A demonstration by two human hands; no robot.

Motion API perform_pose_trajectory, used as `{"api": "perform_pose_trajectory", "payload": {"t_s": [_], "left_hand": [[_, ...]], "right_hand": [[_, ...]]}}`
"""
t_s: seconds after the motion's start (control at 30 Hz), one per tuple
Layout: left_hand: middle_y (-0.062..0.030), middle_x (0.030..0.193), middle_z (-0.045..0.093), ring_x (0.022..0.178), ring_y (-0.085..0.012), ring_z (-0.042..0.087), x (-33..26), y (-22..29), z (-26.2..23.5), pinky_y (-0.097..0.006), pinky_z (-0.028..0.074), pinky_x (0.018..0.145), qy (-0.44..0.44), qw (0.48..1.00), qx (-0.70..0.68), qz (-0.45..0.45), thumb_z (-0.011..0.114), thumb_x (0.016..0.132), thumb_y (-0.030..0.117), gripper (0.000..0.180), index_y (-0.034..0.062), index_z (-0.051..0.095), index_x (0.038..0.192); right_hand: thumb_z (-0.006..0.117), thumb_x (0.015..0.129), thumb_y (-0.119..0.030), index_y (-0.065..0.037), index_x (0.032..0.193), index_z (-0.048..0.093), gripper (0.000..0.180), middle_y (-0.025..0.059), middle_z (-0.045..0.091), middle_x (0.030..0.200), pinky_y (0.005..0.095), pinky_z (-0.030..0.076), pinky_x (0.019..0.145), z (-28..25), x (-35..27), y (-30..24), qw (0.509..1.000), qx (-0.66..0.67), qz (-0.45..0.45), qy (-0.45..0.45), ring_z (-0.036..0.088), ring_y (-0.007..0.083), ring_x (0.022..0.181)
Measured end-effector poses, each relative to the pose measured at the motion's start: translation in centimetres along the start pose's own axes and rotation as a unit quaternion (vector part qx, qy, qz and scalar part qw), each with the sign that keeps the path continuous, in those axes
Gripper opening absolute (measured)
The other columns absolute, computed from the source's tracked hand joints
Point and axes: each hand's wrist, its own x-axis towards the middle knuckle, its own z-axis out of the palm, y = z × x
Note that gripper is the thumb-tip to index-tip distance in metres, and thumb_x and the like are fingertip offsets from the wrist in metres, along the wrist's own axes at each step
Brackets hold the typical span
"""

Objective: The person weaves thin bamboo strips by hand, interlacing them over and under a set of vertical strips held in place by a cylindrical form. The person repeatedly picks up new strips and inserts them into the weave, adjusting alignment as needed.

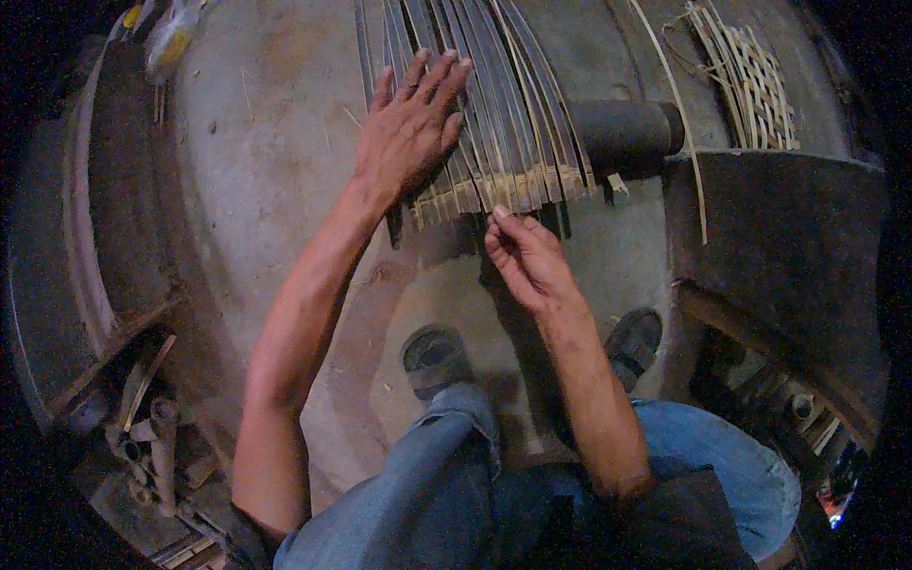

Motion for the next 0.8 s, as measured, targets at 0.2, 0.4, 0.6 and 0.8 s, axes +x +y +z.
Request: {"api": "perform_pose_trajectory", "payload": {"t_s": [0.2, 0.4, 0.6, 0.8], "left_hand": [[0.0009, 0.151, 0.036, 0.141, -0.0242, 0.028, 0.1, -0.5, 1.3, -0.048, 0.022, 0.115, -0.059, 0.997, -0.050, 0.007, 0.044, 0.097, 0.030, 0.047, 0.0211, 0.040, 0.143], [0.0011, 0.152, 0.034, 0.142, -0.0238, 0.026, -0.8, -0.5, 1.4, -0.048, 0.021, 0.115, -0.083, 0.996, -0.044, -0.010, 0.040, 0.099, 0.030, 0.046, 0.0209, 0.039, 0.144], [-0.0008, 0.150, 0.037, 0.140, -0.0252, 0.030, -0.2, -1.1, 1.4, -0.049, 0.024, 0.113, -0.092, 0.995, -0.044, -0.011, 0.048, 0.095, 0.027, 0.047, 0.0183, 0.043, 0.141], [-0.0008, 0.150, 0.036, 0.141, -0.0240, 0.027, 0.4, 0.0, -0.1, -0.048, 0.024, 0.114, -0.093, 0.994, -0.051, -0.010, 0.049, 0.094, 0.026, 0.050, 0.0187, 0.041, 0.142]], "right_hand": [[0.063, 0.090, -0.017, -0.006, 0.090, 0.057, 0.012, 0.0057, 0.061, 0.083, 0.0323, 0.052, 0.066, -1.6, 0.2, 0.5, 0.994, 0.009, -0.071, 0.084, 0.059, 0.0161, 0.073], [0.056, 0.091, -0.041, -0.012, 0.088, 0.052, 0.029, 0.0021, 0.057, 0.076, 0.0325, 0.045, 0.052, -9.1, 2.0, -9.2, 0.851, 0.205, -0.325, 0.358, 0.051, 0.0150, 0.061], [0.050, 0.092, -0.041, -0.011, 0.097, 0.051, 0.030, 0.0022, 0.053, 0.067, 0.0297, 0.043, 0.049, -12.1, 2.3, -12.1, 0.867, 0.157, -0.382, 0.281, 0.050, 0.0148, 0.056], [0.046, 0.097, -0.025, -0.003, 0.122, 0.050, 0.034, 0.0003, 0.048, 0.067, 0.0229, 0.036, 0.047, 2.7, -3.4, -15.0, 0.945, -0.208, -0.251, -0.006, 0.040, 0.0088, 0.051]]}}
